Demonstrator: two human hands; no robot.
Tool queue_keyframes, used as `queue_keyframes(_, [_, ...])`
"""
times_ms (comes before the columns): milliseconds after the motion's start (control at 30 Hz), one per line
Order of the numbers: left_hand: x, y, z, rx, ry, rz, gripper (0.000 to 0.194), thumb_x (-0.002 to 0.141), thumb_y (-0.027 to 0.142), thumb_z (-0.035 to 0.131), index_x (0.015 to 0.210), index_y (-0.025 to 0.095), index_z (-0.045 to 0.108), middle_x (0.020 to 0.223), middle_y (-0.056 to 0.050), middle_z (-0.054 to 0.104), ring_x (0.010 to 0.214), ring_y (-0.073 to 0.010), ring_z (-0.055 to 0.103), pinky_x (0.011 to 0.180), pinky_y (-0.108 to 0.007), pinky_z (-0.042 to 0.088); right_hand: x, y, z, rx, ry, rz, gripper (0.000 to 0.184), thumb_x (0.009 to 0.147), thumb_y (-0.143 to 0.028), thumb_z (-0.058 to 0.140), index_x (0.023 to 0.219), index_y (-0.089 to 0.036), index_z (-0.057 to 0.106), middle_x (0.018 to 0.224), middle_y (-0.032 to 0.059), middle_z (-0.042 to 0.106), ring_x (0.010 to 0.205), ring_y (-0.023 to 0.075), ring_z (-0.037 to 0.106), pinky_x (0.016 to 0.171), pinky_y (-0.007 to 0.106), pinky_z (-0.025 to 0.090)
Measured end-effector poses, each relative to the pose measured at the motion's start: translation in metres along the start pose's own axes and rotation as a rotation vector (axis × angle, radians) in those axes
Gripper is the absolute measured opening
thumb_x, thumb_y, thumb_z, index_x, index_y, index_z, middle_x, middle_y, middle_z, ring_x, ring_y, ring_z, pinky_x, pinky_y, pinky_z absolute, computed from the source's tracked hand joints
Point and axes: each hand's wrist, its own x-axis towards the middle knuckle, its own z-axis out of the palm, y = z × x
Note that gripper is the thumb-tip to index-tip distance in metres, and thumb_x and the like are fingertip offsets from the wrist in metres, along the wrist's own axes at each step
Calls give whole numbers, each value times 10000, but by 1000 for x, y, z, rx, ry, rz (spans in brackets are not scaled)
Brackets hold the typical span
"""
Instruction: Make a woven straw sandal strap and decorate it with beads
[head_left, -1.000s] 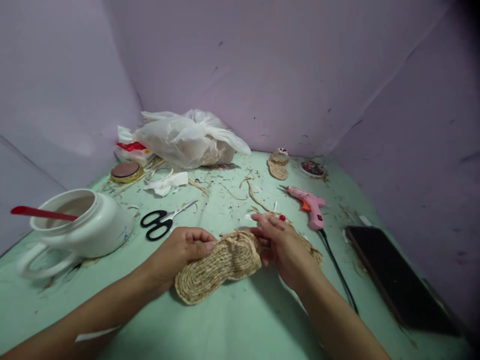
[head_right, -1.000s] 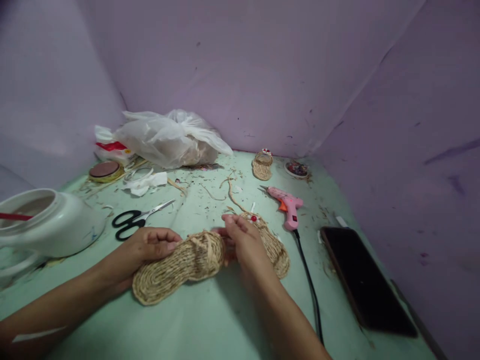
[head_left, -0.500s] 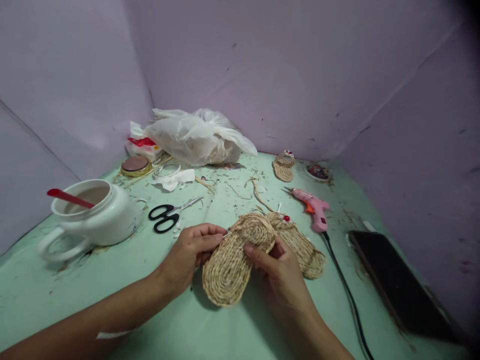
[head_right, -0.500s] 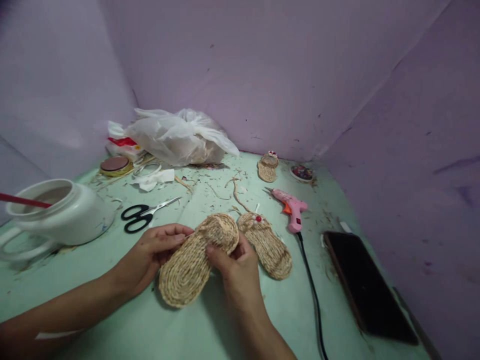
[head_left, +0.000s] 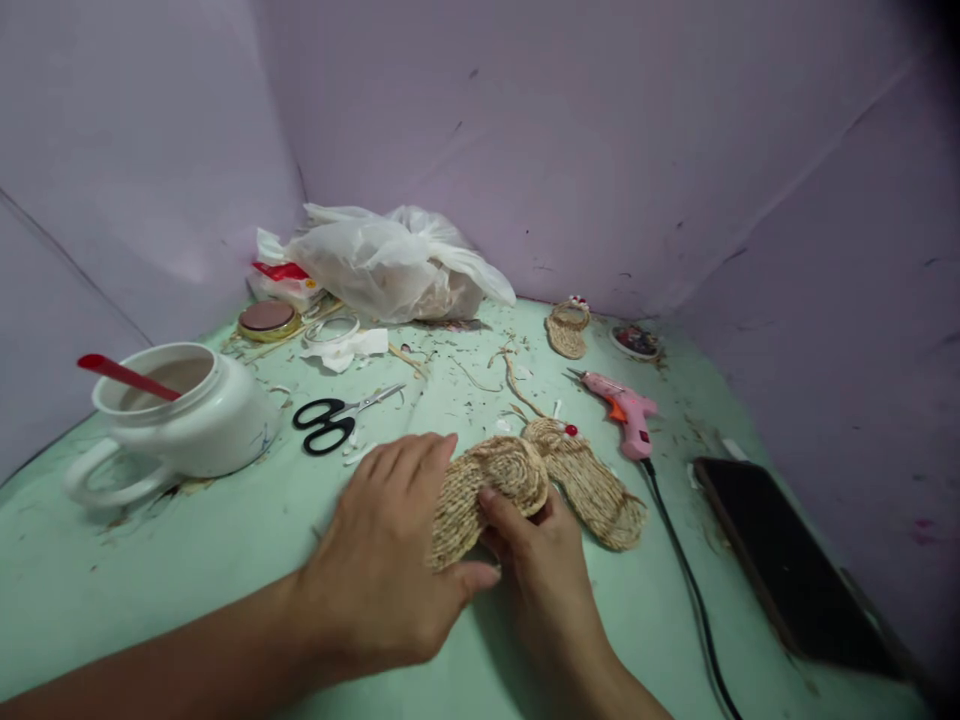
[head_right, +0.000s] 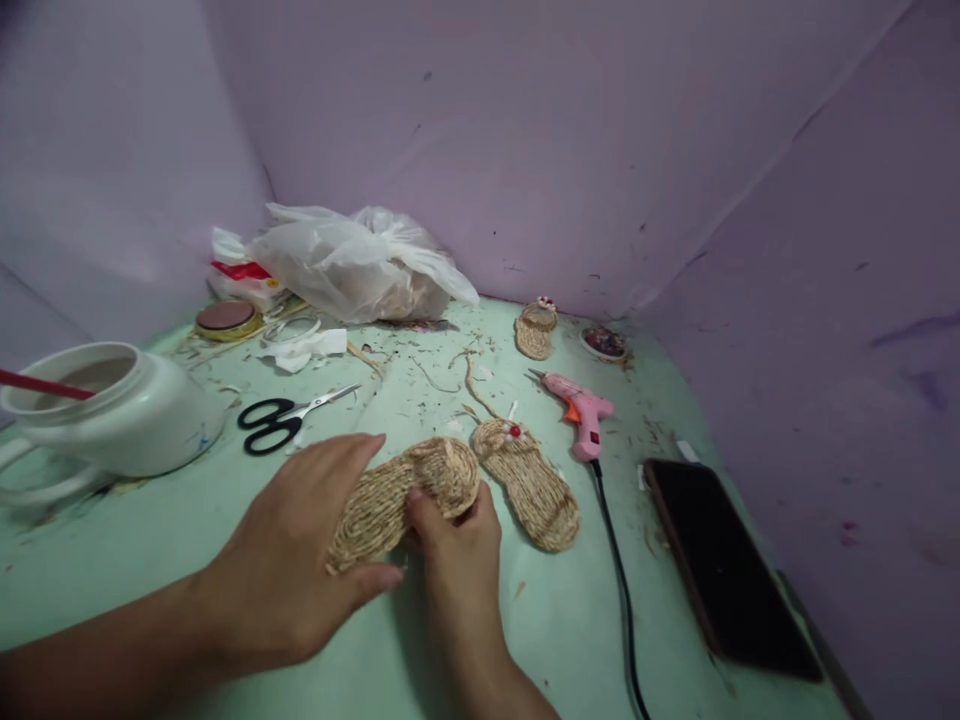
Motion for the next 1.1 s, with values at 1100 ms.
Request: queue_keyframes(1100, [13, -17, -4, -275, -329, -66, 471, 644, 79, 565, 1083, 209, 455, 1065, -82, 468, 967, -227, 509, 832, -387, 477, 22, -27, 7, -151, -77, 258, 592, 393, -75, 799, 890, -220, 510, 605, -43, 650, 453, 162, 596, 416, 260, 455])
